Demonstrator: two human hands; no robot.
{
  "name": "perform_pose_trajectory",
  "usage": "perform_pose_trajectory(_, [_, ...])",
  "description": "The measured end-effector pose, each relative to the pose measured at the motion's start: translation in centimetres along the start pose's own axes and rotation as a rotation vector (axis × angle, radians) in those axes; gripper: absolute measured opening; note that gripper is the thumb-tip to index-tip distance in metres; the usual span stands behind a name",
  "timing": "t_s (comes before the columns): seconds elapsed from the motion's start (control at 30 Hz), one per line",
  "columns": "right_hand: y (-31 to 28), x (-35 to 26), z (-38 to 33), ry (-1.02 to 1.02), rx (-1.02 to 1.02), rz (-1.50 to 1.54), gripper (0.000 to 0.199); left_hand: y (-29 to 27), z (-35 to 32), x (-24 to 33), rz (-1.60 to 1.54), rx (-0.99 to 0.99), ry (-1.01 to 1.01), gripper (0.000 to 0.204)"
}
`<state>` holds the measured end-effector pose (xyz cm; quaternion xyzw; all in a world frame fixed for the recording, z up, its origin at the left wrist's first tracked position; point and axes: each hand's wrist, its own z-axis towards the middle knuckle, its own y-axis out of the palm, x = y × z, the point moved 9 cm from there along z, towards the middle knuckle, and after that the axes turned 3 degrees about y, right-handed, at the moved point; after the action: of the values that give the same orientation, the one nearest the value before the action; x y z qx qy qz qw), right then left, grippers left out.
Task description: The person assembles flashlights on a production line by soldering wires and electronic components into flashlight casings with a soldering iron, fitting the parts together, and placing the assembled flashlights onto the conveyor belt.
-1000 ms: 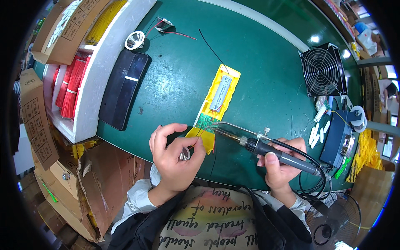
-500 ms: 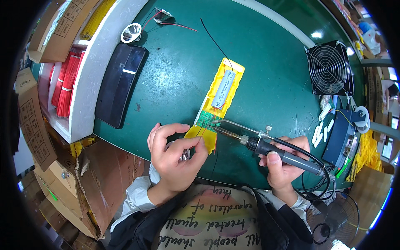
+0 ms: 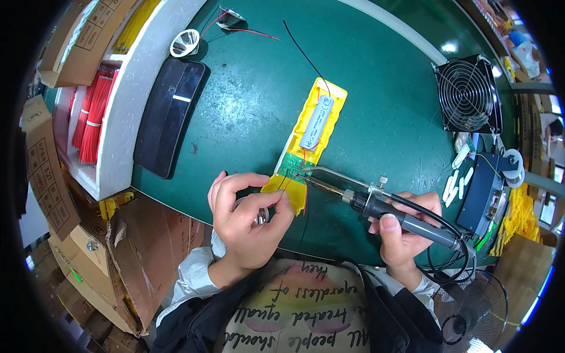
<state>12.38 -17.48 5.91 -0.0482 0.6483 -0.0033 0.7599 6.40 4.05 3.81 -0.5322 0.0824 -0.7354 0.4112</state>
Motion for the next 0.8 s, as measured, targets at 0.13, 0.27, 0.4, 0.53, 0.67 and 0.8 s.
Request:
perform_pose_trajectory(0.13, [-1.0,-0.6,0.0,-0.059,0.054,0.026,0.032,0.0,0.2,0.1,-0.003,0.000,0.004,0.016])
perform_pose_trajectory(0.27, [-1.7,-0.9,0.3,-0.082,0.088,0.039,0.033,0.2,-0.2,-0.1,-0.011,0.016,-0.012,0.016])
perform_pose_trajectory(0.4, [-2.4,-0.9,0.1,-0.090,0.112,0.047,0.032,0.3,-0.1,0.1,0.016,0.006,-0.011,0.015])
perform_pose_trajectory(0.53, [-3.4,-1.3,-0.2,-0.110,0.144,0.040,0.032,0.2,-0.4,0.4,0.073,0.018,0.015,0.014])
perform_pose_trajectory(0.67, [-4.3,-1.8,-0.6,-0.136,0.161,0.040,0.033,0.3,-0.8,0.5,0.107,0.017,0.039,0.013])
perform_pose_trajectory(0.8, [-6.1,-2.1,-1.1,-0.148,0.185,0.012,0.033,-0.3,-0.4,1.0,0.088,-0.012,0.045,0.017])
